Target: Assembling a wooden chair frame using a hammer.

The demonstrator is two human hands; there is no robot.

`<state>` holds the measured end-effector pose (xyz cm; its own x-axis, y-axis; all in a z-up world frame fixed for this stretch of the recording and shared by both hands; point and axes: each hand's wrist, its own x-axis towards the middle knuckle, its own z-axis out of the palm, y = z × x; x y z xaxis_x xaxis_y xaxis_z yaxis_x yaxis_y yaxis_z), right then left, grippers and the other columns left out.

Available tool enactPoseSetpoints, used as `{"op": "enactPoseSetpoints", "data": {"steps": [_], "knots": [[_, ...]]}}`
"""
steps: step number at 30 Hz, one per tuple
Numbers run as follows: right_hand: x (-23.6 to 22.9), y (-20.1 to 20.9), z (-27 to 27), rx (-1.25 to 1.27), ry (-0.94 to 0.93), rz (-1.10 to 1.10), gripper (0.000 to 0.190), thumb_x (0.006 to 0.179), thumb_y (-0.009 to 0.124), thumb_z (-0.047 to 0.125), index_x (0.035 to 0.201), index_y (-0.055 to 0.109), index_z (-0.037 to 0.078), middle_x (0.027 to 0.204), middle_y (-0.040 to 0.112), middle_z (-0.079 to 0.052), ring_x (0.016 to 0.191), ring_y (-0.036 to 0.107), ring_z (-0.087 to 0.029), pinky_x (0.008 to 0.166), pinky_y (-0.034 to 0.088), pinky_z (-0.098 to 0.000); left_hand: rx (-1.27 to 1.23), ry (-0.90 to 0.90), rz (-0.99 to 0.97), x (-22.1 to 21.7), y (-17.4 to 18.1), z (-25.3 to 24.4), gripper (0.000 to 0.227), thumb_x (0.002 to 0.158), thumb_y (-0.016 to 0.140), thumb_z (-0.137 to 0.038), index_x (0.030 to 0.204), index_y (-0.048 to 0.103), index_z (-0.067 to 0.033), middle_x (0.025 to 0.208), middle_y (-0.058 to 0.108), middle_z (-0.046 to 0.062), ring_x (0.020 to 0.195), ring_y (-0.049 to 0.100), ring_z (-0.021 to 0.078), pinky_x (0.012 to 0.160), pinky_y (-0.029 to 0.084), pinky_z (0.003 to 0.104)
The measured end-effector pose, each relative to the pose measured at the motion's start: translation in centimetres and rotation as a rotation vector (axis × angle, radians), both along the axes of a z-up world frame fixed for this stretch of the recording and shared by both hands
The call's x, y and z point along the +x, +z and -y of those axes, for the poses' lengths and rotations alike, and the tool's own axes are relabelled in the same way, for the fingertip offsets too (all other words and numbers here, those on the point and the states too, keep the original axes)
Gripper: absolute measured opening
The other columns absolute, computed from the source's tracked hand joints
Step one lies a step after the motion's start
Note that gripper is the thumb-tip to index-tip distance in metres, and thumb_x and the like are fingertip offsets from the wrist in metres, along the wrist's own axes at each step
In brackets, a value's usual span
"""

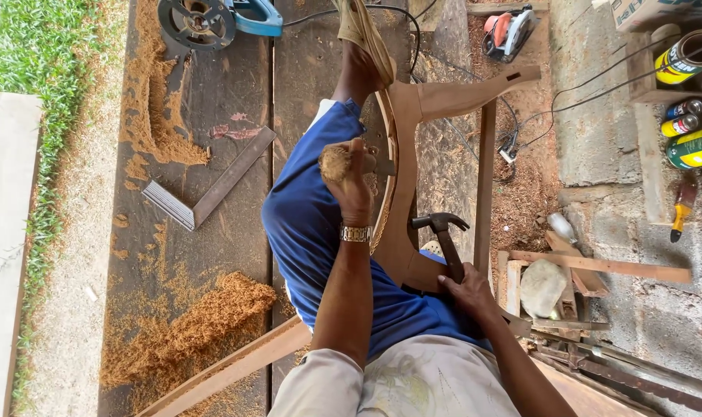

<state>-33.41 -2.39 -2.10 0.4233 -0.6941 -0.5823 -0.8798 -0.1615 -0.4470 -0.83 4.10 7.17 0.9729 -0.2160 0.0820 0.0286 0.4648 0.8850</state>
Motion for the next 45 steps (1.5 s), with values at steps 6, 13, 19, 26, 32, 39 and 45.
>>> {"op": "enactPoseSetpoints", "data": {"steps": [6,13,19,26,32,39,45], "knots": [[0.2,0.3,0.4,-0.008,0.043,-0.038,0.053,0.079,0.080,0.046,0.106,0.064,0.003,0.087,0.074,-0.019,0.082,0.074,-0.031,0.074,0.057,-0.0438,-0.296,0.014,-0.226,0.1,-1.5,0.5,0.019,0.093,0.077,-0.014,0.099,0.061,-0.0053,0.090,0.067,0.004,0.083,0.065,0.0143,0.078,0.057,0.034],[0.2,0.5,0.4,0.002,0.033,0.001,0.054,0.078,0.079,0.046,0.106,0.064,0.003,0.088,0.073,-0.020,0.084,0.074,-0.031,0.076,0.056,-0.0433,-0.295,-0.040,-0.150,-0.2,-0.3,-0.1,0.020,0.094,0.080,-0.014,0.097,0.062,-0.0046,0.089,0.067,0.005,0.082,0.064,0.0143,0.079,0.055,0.031],[0.2,0.5,0.3,-0.025,0.065,-0.020,0.053,0.079,0.079,0.045,0.104,0.064,0.001,0.088,0.072,-0.023,0.083,0.073,-0.034,0.075,0.056,-0.0458,0.094,-0.022,0.009,-0.2,-0.9,-0.3,0.020,0.093,0.082,-0.018,0.093,0.068,-0.0044,0.084,0.067,-0.001,0.075,0.056,0.0073,0.069,0.048,0.025],[-0.1,0.3,0.3,-0.062,0.083,0.036,0.054,0.080,0.079,0.045,0.101,0.063,-0.002,0.089,0.071,-0.023,0.082,0.072,-0.034,0.073,0.056,-0.0455,0.026,-0.194,-0.115,-0.5,-2.0,0.2,0.021,0.096,0.081,-0.013,0.093,0.063,-0.0034,0.079,0.059,-0.002,0.065,0.047,0.0075,0.057,0.039,0.024],[0.3,1.4,-0.2,-0.082,0.094,-0.009,0.055,0.082,0.079,0.045,0.104,0.062,-0.003,0.090,0.070,-0.023,0.080,0.071,-0.034,0.073,0.056,-0.0463,0.023,-0.160,0.078,-0.2,-2.1,0.3,0.015,0.095,0.078,-0.014,0.093,0.067,-0.0033,0.086,0.070,-0.003,0.079,0.062,0.0061,0.072,0.052,0.024],[0.1,0.5,-0.2,-0.075,0.042,0.046,0.052,0.078,0.079,0.043,0.105,0.065,0.001,0.093,0.074,-0.023,0.088,0.074,-0.035,0.078,0.057,-0.0459,0.114,-0.161,0.133,-0.2,-3.0,1.0,0.017,0.096,0.079,-0.012,0.089,0.067,-0.0027,0.083,0.066,-0.003,0.076,0.059,0.0047,0.068,0.051,0.024],[-0.8,-1.0,-0.5,-0.089,0.070,-0.034,0.057,0.081,0.079,0.048,0.111,0.063,0.002,0.102,0.073,-0.025,0.098,0.073,-0.040,0.085,0.057,-0.0479,-0.080,-0.326,-0.161,-0.7,-0.1,-0.5,0.010,0.094,0.071,-0.010,0.092,0.066,-0.0016,0.088,0.074,-0.001,0.079,0.068,0.0084,0.069,0.054,0.024]]}}
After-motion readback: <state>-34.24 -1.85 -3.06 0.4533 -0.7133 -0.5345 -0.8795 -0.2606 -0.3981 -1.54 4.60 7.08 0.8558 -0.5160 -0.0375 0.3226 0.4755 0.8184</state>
